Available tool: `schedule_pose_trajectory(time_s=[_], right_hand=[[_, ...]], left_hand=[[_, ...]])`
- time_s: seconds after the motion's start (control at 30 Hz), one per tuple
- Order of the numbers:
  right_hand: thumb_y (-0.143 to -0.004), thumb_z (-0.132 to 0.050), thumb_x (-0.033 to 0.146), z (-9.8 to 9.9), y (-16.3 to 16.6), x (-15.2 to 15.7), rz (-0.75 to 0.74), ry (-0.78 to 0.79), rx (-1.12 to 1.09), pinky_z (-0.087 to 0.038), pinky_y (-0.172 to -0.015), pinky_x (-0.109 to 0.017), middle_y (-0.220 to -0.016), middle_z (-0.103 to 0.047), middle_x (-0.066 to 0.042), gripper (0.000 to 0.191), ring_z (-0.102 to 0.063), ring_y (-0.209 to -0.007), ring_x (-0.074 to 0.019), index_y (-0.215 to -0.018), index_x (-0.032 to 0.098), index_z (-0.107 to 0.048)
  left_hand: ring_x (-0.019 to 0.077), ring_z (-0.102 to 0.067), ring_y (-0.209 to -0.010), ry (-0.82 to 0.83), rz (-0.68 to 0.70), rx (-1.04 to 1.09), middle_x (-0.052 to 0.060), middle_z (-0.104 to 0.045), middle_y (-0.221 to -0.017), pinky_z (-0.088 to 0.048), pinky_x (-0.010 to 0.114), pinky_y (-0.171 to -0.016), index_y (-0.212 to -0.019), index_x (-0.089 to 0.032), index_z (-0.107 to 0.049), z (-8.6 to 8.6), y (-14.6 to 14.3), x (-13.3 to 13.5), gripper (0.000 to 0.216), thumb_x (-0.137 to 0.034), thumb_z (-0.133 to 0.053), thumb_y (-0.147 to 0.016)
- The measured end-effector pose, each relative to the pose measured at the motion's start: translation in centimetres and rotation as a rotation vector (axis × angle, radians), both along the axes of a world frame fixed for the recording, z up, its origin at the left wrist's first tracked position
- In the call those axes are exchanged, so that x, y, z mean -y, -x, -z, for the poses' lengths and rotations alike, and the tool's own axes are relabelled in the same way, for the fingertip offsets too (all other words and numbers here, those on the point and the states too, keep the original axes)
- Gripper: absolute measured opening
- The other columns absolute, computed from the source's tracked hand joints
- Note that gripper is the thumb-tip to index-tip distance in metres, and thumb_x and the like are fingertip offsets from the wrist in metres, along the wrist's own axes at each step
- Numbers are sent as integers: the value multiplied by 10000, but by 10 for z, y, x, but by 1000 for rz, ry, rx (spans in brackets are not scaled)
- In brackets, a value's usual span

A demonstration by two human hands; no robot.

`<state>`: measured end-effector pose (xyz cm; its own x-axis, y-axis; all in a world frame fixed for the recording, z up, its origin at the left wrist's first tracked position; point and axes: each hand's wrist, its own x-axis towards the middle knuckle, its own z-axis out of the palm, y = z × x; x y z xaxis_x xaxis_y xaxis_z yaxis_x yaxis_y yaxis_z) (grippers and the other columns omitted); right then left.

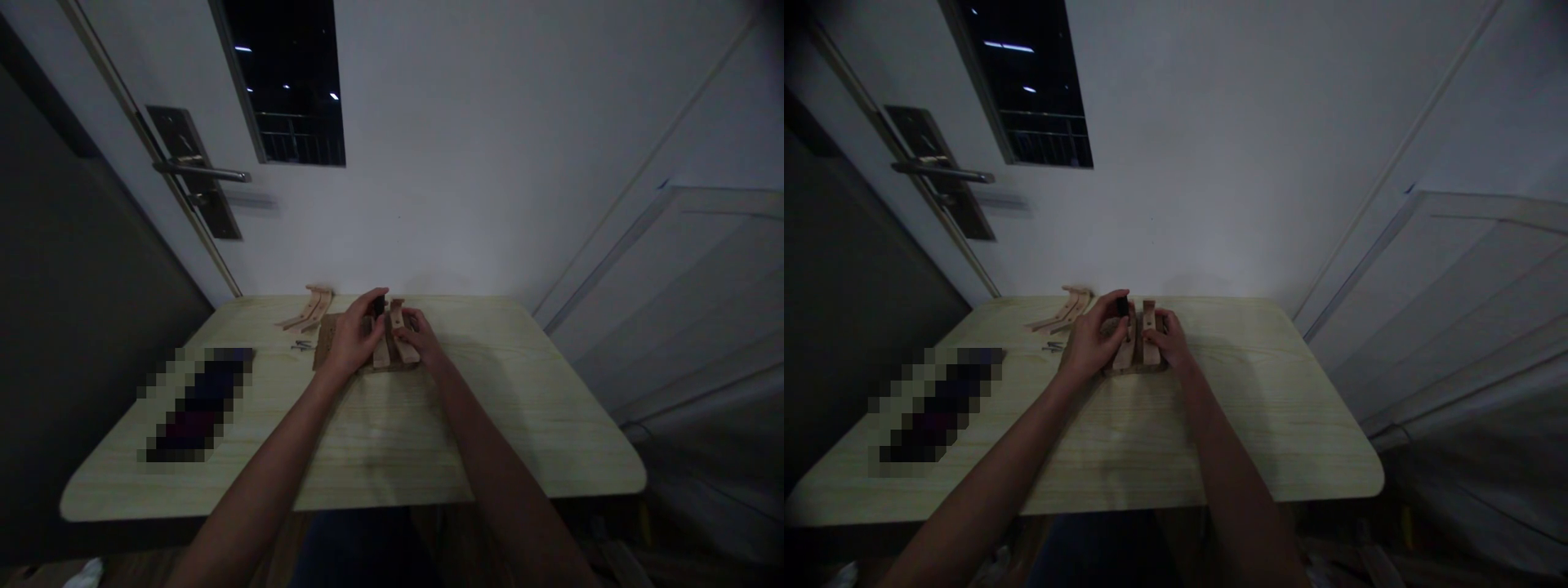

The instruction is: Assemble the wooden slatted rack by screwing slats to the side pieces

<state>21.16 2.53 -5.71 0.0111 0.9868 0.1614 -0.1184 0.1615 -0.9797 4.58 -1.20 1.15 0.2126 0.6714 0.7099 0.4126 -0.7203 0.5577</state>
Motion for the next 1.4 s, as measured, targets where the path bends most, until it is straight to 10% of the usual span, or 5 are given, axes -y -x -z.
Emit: schedule_pose_trajectory(time_s=[1.4], right_hand=[[-549,-773,336,4,0,-2,7,-10,-21,-515,-824,-366,-944,-638,12,486,-610,-899,-195,-966,272,-531]], left_hand=[[182,-664,-942,-51,-31,17,72,-678,-1140,-560,355,-856,-1251,-262,-569,2,0,-4,444,-193,-710,-836]])
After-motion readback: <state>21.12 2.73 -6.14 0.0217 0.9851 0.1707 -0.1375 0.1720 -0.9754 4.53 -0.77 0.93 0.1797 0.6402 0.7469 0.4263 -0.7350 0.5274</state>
